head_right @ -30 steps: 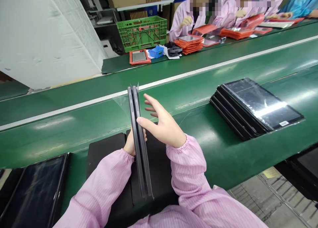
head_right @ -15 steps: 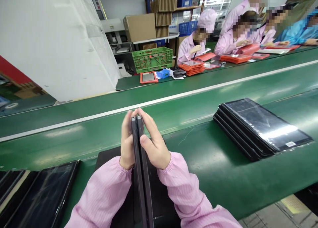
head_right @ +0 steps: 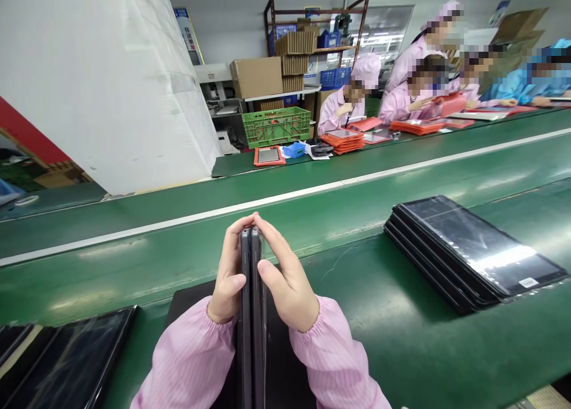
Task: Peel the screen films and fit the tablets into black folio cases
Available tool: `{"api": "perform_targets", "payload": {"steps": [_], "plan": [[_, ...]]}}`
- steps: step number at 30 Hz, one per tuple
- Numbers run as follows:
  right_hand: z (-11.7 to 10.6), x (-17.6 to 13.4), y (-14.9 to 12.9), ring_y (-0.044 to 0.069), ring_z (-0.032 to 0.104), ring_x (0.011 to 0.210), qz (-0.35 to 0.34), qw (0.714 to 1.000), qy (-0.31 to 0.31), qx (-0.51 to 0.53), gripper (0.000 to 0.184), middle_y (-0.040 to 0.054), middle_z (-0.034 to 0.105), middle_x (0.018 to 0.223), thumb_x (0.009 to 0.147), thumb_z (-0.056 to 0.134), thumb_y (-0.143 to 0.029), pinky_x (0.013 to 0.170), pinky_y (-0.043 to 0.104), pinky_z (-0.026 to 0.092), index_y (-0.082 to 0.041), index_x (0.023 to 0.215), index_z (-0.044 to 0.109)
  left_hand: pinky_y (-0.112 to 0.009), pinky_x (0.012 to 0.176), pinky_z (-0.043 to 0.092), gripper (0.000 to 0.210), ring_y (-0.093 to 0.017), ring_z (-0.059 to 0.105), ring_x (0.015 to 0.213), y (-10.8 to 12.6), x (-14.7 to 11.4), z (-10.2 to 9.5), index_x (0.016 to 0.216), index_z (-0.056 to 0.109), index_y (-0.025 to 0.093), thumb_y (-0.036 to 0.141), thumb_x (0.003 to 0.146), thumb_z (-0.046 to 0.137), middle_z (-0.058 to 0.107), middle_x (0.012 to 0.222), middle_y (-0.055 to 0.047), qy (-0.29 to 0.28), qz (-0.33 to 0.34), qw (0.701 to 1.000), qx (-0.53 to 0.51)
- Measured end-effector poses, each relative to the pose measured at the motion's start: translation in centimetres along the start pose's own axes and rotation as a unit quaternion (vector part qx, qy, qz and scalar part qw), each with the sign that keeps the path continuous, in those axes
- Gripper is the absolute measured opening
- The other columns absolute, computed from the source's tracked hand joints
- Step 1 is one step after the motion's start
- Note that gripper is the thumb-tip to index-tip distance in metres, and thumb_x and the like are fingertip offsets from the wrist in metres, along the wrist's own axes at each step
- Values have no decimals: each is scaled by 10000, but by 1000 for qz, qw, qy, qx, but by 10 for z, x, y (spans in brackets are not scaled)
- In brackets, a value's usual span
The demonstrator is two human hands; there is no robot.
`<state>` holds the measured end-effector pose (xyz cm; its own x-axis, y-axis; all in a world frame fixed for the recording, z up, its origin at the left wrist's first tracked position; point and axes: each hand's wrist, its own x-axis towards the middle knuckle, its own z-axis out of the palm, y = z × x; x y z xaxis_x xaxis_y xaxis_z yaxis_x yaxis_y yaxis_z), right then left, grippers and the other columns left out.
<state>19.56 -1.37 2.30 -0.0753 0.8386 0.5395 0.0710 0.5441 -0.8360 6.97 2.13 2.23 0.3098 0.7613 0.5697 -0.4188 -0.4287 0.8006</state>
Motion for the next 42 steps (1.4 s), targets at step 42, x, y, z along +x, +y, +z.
{"api": "perform_targets", "payload": {"steps": [42], "plan": [[-19,-4,-13,328,291,1451,-14,995,-88,40,716,76,298,1579,844,584,-323,1175,520,287,-260,1498,301,-601,1179,216,876,-410,219,1458,5,0,-8,1539,229,320,594,803,617,244,1591,-78,-137,34,982,123]]}}
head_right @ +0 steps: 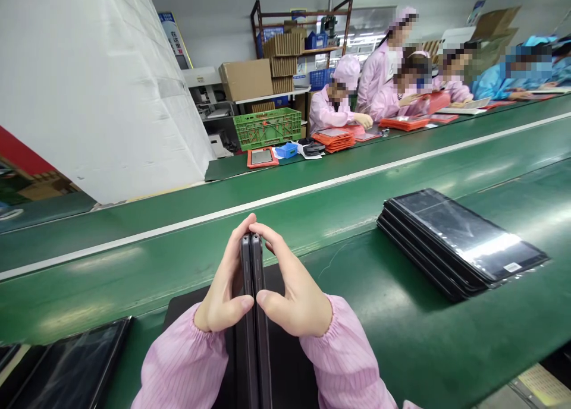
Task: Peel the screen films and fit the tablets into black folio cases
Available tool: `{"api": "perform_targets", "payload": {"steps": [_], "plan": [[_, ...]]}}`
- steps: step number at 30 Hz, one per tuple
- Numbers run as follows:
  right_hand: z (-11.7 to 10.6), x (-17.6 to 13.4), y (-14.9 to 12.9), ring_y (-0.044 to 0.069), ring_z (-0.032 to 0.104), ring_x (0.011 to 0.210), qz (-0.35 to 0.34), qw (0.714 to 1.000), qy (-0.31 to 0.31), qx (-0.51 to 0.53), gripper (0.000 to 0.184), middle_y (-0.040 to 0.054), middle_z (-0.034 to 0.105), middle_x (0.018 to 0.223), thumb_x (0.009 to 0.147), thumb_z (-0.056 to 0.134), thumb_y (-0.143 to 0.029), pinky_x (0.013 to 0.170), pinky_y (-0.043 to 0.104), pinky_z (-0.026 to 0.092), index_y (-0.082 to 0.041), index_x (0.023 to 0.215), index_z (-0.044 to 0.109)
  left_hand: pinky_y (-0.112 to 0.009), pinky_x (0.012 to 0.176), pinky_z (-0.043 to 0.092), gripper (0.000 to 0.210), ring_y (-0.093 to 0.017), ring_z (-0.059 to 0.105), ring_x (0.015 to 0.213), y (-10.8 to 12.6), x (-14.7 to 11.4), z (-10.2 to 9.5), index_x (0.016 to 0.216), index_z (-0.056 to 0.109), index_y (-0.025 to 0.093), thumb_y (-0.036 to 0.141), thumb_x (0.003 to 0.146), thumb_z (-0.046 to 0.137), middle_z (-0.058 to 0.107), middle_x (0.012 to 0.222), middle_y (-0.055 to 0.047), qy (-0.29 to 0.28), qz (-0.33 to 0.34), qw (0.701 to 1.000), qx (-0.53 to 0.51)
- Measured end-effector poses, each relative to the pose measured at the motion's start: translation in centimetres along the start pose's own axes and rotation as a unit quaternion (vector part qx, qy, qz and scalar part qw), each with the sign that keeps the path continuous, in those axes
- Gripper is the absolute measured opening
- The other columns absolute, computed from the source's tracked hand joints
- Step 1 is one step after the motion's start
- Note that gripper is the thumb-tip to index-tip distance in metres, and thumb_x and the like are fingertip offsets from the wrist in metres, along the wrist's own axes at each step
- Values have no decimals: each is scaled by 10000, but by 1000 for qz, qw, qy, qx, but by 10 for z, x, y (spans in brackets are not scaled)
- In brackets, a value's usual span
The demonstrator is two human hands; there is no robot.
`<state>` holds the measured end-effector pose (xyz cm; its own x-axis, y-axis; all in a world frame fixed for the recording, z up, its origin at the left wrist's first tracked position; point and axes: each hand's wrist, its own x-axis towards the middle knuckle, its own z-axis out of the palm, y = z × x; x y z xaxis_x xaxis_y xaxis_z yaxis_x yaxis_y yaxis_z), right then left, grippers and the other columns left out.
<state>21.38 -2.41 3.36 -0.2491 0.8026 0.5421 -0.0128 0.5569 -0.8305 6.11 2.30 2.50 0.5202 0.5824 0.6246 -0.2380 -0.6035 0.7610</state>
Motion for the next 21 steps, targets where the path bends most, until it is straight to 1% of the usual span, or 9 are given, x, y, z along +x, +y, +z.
{"api": "perform_targets", "payload": {"steps": [2,5,12,17,19,21], "plan": [[2,0,0,319,278,1458,-6,1000,5,-8,725,61,287,1586,827,568,-265,1179,517,278,-274,1499,296,-598,1182,212,831,-404,214,1462,0,0,2,1523,274,330,594,809,607,285,1567,-74,18,4,1000,-11],[6,0,-1,312,292,1452,-11,1000,14,-10,738,57,292,1583,807,544,-215,1177,515,283,-276,1498,295,-590,1185,210,796,-397,230,1457,1,0,4,1502,317,345,585,805,617,319,1541,-70,34,-2,999,-24],[5,0,-3,314,271,1462,-20,999,8,-26,736,55,281,1588,806,553,-228,1180,520,276,-288,1492,295,-593,1190,181,778,-396,217,1460,0,-1,5,1489,335,359,604,801,604,315,1551,-62,42,0,999,-25],[5,-1,-6,298,327,1433,-20,999,23,-32,711,49,343,1550,794,551,-200,1167,489,304,-298,1465,339,-585,1175,225,747,-387,283,1429,-1,-1,10,1459,395,344,594,790,615,375,1506,-71,66,16,998,-10],[6,-1,-5,280,378,1398,-23,998,44,-25,636,39,400,1513,817,550,-211,1159,464,320,-304,1428,398,-573,1164,257,722,-378,313,1415,0,-1,14,1435,433,325,593,790,617,430,1462,-81,88,31,996,2],[9,-1,-4,259,447,1338,-28,997,76,-14,524,32,478,1446,856,537,-239,1143,440,342,-305,1371,469,-556,1142,308,643,-361,363,1387,2,-1,17,1380,492,309,577,807,607,506,1385,-87,122,41,992,19]]}}
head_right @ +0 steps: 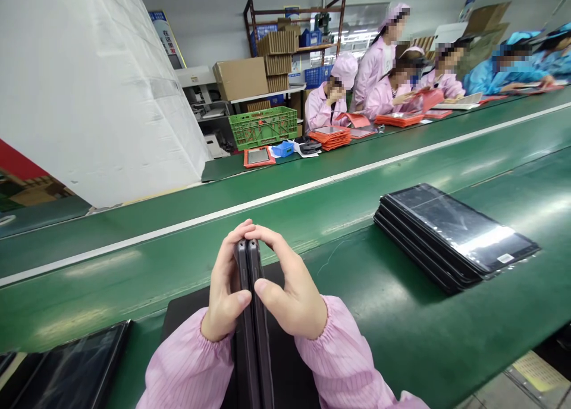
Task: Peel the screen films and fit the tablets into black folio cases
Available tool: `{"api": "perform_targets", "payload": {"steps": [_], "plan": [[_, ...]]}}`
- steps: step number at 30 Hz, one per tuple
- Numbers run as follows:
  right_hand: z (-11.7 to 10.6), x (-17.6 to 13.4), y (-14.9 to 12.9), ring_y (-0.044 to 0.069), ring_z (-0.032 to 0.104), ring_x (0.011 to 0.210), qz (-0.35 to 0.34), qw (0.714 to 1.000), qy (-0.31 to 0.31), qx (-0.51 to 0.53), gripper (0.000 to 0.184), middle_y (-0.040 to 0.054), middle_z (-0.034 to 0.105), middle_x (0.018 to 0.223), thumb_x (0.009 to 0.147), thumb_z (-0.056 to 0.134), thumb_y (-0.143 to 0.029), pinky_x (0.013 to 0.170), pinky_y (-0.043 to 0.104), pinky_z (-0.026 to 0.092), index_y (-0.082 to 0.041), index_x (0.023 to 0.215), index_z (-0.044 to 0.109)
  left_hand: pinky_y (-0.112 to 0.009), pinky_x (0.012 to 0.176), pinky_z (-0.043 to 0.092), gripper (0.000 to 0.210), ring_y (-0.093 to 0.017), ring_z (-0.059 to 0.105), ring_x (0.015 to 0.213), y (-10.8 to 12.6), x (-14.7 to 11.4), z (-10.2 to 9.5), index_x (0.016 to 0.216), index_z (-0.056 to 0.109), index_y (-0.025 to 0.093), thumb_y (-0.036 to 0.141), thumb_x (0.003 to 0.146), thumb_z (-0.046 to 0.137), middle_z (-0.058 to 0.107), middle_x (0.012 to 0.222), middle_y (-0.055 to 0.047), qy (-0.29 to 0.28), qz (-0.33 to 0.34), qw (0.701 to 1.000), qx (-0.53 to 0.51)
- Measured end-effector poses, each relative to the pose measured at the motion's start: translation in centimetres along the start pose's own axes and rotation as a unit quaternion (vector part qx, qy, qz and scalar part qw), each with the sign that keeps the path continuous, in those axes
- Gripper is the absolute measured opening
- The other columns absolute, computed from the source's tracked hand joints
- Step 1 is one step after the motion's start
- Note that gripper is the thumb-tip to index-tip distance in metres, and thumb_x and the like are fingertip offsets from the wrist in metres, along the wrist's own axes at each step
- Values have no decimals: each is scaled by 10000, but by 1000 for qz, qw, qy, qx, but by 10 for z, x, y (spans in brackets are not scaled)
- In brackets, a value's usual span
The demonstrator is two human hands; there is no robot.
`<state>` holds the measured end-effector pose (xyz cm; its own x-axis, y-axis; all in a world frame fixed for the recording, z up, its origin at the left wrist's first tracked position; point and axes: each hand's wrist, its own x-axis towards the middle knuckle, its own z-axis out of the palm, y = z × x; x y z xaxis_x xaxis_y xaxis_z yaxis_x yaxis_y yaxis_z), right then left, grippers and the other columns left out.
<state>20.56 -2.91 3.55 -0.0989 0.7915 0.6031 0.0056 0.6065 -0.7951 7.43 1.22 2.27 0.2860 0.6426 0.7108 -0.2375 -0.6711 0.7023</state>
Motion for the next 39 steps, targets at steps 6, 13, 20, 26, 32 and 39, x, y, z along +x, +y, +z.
{"api": "perform_targets", "payload": {"steps": [6,13,20,26,32,39], "plan": [[10,-2,-4,256,495,1288,-6,999,37,-5,455,29,542,1365,854,529,-227,1097,422,384,-305,1303,527,-508,1058,427,456,-330,493,1290,7,1,6,1203,591,270,531,829,601,627,1205,-85,66,-12,997,30],[12,-6,-11,265,528,1232,0,998,56,14,398,37,559,1335,855,510,-257,1058,427,414,-288,1250,543,-504,1065,407,441,-323,489,1287,12,-1,10,1177,599,267,525,819,609,640,1159,-76,64,-6,997,31],[16,-5,-11,281,528,1241,-4,998,67,-6,412,62,568,1336,850,505,-233,1067,463,409,-252,1260,538,-477,1052,417,446,-320,489,1284,11,2,8,1130,614,270,535,772,637,653,1119,-59,67,-32,997,0],[19,-2,-7,294,534,1254,4,995,103,-9,393,72,594,1311,829,510,-225,1054,474,433,-237,1219,561,-465,993,452,419,-344,482,1288,7,8,9,1060,635,258,528,740,651,662,1095,-66,74,-67,994,-38],[20,-6,-11,265,547,1234,2,993,114,3,343,52,602,1304,874,513,-227,1065,439,423,-259,1210,579,-451,1024,428,388,-308,509,1255,13,7,11,1058,627,260,530,780,637,671,1032,-50,70,-47,996,-23],[19,-6,-15,276,556,1227,0,994,111,-5,332,65,623,1269,864,539,-236,1067,461,429,-244,1191,592,-472,1005,446,401,-324,516,1253,15,5,11,1068,626,249,538,790,623,669,1035,-61,77,-37,996,-5]]}}
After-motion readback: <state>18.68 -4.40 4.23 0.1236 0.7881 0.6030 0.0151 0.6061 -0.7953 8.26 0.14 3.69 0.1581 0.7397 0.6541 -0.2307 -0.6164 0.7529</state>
